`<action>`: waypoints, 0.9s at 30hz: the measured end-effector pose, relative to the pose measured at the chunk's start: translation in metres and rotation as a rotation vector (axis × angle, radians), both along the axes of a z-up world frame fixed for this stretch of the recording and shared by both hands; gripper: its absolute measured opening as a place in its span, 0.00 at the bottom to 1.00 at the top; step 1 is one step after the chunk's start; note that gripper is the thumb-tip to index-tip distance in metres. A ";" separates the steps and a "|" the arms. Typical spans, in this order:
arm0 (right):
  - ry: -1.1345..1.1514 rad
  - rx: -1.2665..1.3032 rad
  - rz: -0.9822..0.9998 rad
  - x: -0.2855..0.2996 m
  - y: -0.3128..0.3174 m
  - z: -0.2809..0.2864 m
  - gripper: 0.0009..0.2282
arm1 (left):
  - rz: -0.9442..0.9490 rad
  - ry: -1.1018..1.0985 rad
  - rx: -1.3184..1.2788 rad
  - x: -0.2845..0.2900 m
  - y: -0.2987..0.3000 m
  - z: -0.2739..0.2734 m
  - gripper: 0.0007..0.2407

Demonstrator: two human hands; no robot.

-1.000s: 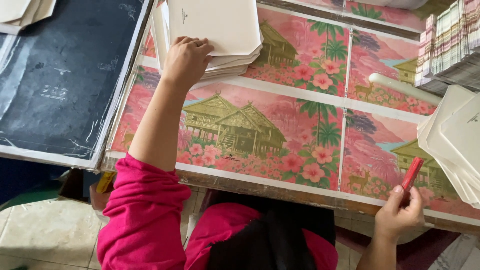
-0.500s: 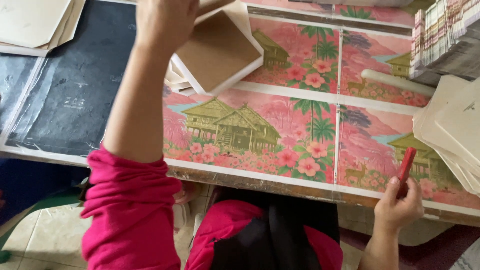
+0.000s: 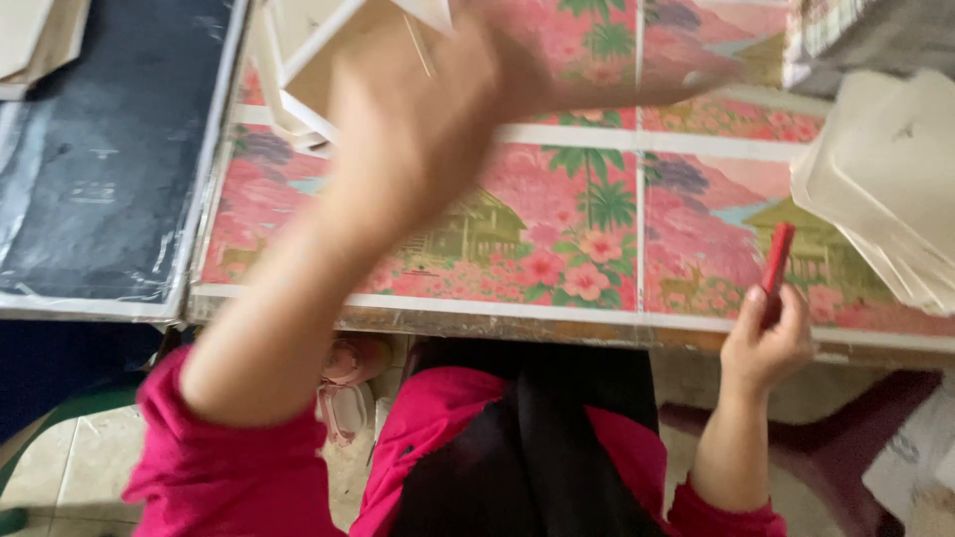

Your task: The person sits at a table and repeatedly glues the spine of a book cover using a red glue stick. They apply the glue to the edge of the cover, press it down, and then place the finished item on a stack to the left.

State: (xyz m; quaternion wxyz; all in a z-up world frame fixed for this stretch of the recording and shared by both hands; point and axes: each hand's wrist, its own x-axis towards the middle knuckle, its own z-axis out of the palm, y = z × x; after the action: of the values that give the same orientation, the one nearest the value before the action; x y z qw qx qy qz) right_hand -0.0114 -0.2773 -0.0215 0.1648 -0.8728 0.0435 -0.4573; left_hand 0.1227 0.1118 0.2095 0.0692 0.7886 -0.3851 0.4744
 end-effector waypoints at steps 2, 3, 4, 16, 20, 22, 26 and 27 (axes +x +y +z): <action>-0.001 -0.010 0.006 -0.001 0.002 0.004 0.11 | -0.183 0.102 0.068 -0.052 -0.029 -0.037 0.05; -0.020 -0.020 0.036 0.001 0.002 0.005 0.11 | -0.342 0.184 0.137 -0.078 -0.041 -0.054 0.02; -0.011 -0.017 0.011 0.003 0.003 0.008 0.11 | -0.368 0.192 0.140 -0.082 -0.049 -0.078 0.02; -0.014 0.328 0.152 -0.009 0.001 0.009 0.05 | -0.182 0.319 0.137 -0.129 -0.077 -0.176 0.06; -0.233 1.245 0.226 -0.029 -0.011 0.016 0.10 | -0.268 0.265 0.160 -0.122 -0.069 -0.093 0.03; -0.331 1.540 0.196 -0.047 -0.002 0.016 0.11 | -0.311 0.250 0.135 -0.114 -0.064 -0.044 0.04; -0.350 1.700 0.076 -0.070 0.039 -0.004 0.12 | -0.216 0.683 -0.043 -0.062 -0.070 -0.023 0.13; -0.300 1.745 0.082 -0.074 0.054 -0.010 0.12 | -0.168 0.860 -0.025 -0.041 -0.075 -0.030 0.18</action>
State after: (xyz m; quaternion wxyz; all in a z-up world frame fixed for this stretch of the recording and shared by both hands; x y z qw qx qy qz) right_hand -0.0855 -0.2235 -0.0318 0.7919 -0.3678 0.3236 -0.3644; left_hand 0.0819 0.0363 0.1796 0.2710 0.8794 -0.3783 0.1004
